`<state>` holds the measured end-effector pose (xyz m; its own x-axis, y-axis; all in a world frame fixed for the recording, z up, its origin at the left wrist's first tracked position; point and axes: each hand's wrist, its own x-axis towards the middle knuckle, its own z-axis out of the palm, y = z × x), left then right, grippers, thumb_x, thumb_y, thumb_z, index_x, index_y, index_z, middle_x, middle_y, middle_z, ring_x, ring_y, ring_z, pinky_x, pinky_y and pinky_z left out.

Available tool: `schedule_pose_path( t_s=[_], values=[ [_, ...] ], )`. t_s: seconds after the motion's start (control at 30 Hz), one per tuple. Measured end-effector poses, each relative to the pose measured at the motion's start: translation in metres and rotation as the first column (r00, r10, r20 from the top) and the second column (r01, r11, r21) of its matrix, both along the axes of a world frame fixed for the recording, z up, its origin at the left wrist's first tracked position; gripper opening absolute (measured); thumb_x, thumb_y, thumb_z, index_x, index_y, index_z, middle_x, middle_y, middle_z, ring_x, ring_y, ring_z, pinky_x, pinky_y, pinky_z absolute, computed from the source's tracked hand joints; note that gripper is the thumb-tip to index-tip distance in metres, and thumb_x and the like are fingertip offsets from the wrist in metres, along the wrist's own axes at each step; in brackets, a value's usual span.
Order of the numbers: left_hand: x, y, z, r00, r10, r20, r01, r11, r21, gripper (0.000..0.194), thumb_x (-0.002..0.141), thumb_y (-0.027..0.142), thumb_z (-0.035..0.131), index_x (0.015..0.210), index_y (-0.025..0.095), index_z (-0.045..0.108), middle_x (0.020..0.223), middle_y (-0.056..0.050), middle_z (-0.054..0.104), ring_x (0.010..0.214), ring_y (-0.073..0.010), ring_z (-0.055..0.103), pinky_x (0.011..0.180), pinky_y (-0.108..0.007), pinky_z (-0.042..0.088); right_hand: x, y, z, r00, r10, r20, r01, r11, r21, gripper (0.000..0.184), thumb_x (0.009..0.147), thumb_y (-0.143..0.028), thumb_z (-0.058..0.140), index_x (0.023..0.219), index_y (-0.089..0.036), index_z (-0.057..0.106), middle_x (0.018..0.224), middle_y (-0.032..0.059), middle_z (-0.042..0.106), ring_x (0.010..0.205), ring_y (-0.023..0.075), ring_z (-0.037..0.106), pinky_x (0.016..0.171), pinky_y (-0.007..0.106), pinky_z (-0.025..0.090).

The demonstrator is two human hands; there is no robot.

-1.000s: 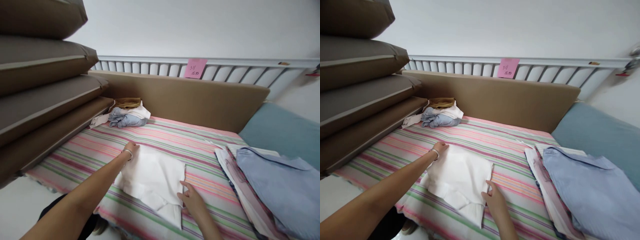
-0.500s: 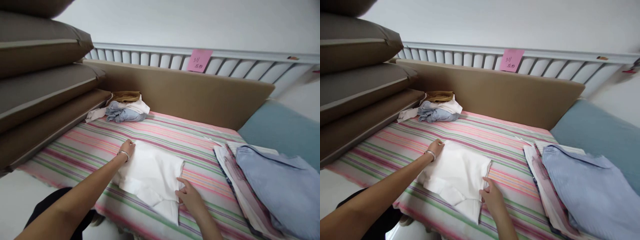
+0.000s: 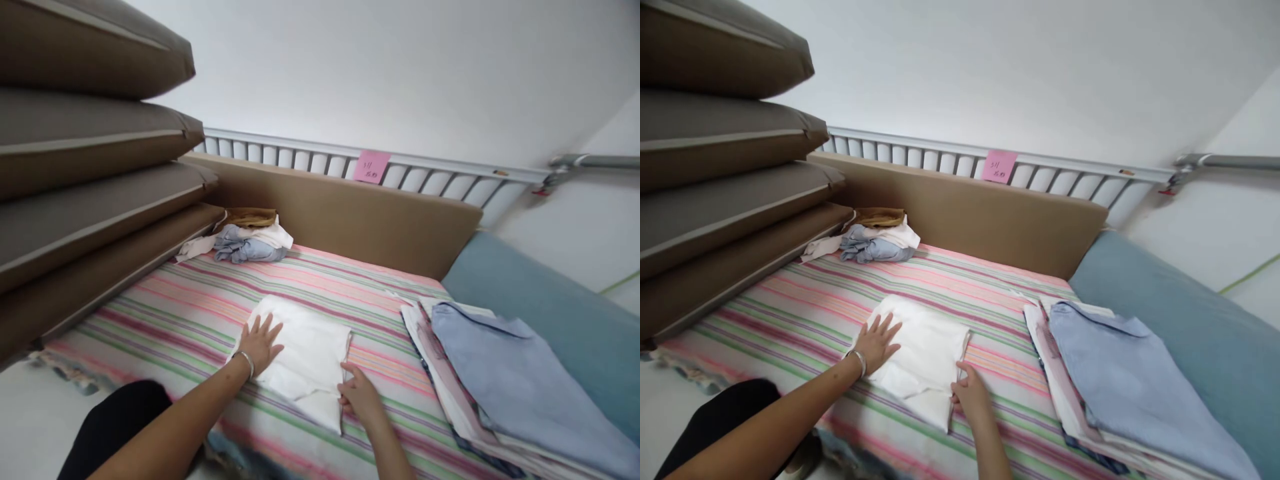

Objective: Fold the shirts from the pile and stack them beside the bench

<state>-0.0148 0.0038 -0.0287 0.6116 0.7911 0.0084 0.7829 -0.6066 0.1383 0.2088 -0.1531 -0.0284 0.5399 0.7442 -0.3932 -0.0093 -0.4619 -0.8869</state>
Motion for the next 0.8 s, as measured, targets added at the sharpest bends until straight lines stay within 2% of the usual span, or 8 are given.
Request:
schedule_pose_path(
  t_s=[0.13, 0.23, 0.43, 0.53, 0.63, 0.7, 0.77, 0.8],
  values=[
    [-0.014, -0.005, -0.006, 0.999, -0.020, 0.037, 0.018, 0.999, 0.047, 0.053, 0.087, 0.049, 0.034, 0.138, 0.033, 0.029, 0.148, -0.006, 0.021, 0.133, -0.0366, 0.017, 0.100, -0.059, 0.022, -0.003, -0.007, -0.005, 0.994, -0.094, -0.056, 0.098, 0.992, 0.080, 0.048, 0.051, -0.017, 0.059, 0.098, -0.017, 0.052, 0.047, -0.0089, 0.051, 0.040, 0.0114, 0.051, 0.037, 0.021, 0.036],
    [-0.036, -0.017, -0.018, 0.993, -0.032, 0.117, 0.020, 0.994, 0.106, 0.049, 0.088, 0.048, 0.033, 0.135, 0.034, 0.034, 0.146, -0.004, 0.026, 0.133, -0.0318, 0.022, 0.102, -0.053, 0.024, -0.005, -0.016, -0.006, 0.988, -0.127, -0.082, 0.136, 0.984, 0.111, 0.042, 0.049, -0.021, 0.063, 0.090, -0.017, 0.055, 0.049, -0.0060, 0.054, 0.045, 0.0127, 0.054, 0.043, 0.022, 0.041],
    [-0.075, -0.028, -0.042, 0.960, -0.075, 0.269, 0.011, 0.972, 0.233, 0.042, 0.089, 0.042, 0.033, 0.130, 0.034, 0.044, 0.141, 0.000, 0.036, 0.131, -0.0231, 0.030, 0.104, -0.046, 0.027, -0.016, -0.026, -0.002, 0.938, -0.291, -0.191, 0.318, 0.939, 0.133, 0.033, 0.054, -0.032, 0.066, 0.082, -0.020, 0.053, 0.065, -0.0004, 0.062, 0.066, 0.0158, 0.063, 0.062, 0.027, 0.049],
    [-0.079, -0.024, -0.051, 0.938, -0.075, 0.337, -0.002, 0.975, 0.223, 0.042, 0.088, 0.041, 0.036, 0.126, 0.030, 0.049, 0.139, -0.001, 0.039, 0.130, -0.0233, 0.032, 0.103, -0.045, 0.030, -0.021, -0.028, 0.002, 0.909, -0.346, -0.231, 0.373, 0.924, 0.081, 0.028, 0.061, -0.042, 0.064, 0.072, -0.020, 0.053, 0.065, 0.0030, 0.062, 0.067, 0.0179, 0.064, 0.063, 0.029, 0.050],
    [-0.079, -0.016, -0.060, 0.880, -0.105, 0.462, 0.044, 0.989, 0.139, 0.043, 0.084, 0.044, 0.038, 0.121, 0.027, 0.054, 0.137, -0.002, 0.043, 0.129, -0.0235, 0.034, 0.104, -0.044, 0.030, -0.026, -0.036, 0.007, 0.893, -0.361, -0.267, 0.375, 0.927, 0.003, 0.037, 0.064, -0.054, 0.060, 0.068, -0.017, 0.054, 0.064, 0.0074, 0.063, 0.062, 0.0213, 0.064, 0.060, 0.035, 0.050],
    [-0.080, -0.007, -0.062, 0.795, -0.015, 0.606, 0.002, 1.000, 0.023, 0.048, 0.082, 0.047, 0.037, 0.119, 0.023, 0.055, 0.133, -0.005, 0.048, 0.126, -0.0240, 0.039, 0.104, -0.042, 0.031, -0.032, -0.045, 0.011, 0.889, -0.334, -0.313, 0.342, 0.939, -0.030, 0.046, 0.066, -0.061, 0.056, 0.072, -0.015, 0.057, 0.071, 0.0111, 0.066, 0.063, 0.0225, 0.064, 0.062, 0.037, 0.051],
    [-0.081, 0.006, -0.058, 0.641, 0.242, 0.729, -0.149, 0.970, -0.191, 0.058, 0.079, 0.049, 0.036, 0.124, 0.015, 0.049, 0.127, -0.012, 0.053, 0.115, -0.0254, 0.051, 0.097, -0.041, 0.040, -0.039, -0.053, 0.013, 0.882, -0.292, -0.370, 0.298, 0.954, -0.042, 0.055, 0.067, -0.066, 0.053, 0.080, -0.013, 0.058, 0.082, 0.0135, 0.067, 0.068, 0.0229, 0.066, 0.066, 0.037, 0.051],
    [-0.082, 0.014, -0.053, 0.546, 0.383, 0.745, -0.217, 0.924, -0.315, 0.062, 0.077, 0.050, 0.037, 0.125, 0.011, 0.046, 0.123, -0.015, 0.056, 0.107, -0.0258, 0.057, 0.092, -0.039, 0.044, -0.044, -0.057, 0.013, 0.874, -0.275, -0.402, 0.282, 0.958, -0.042, 0.059, 0.066, -0.068, 0.052, 0.085, -0.012, 0.058, 0.086, 0.0143, 0.067, 0.070, 0.0232, 0.066, 0.068, 0.037, 0.051]
  ],
)
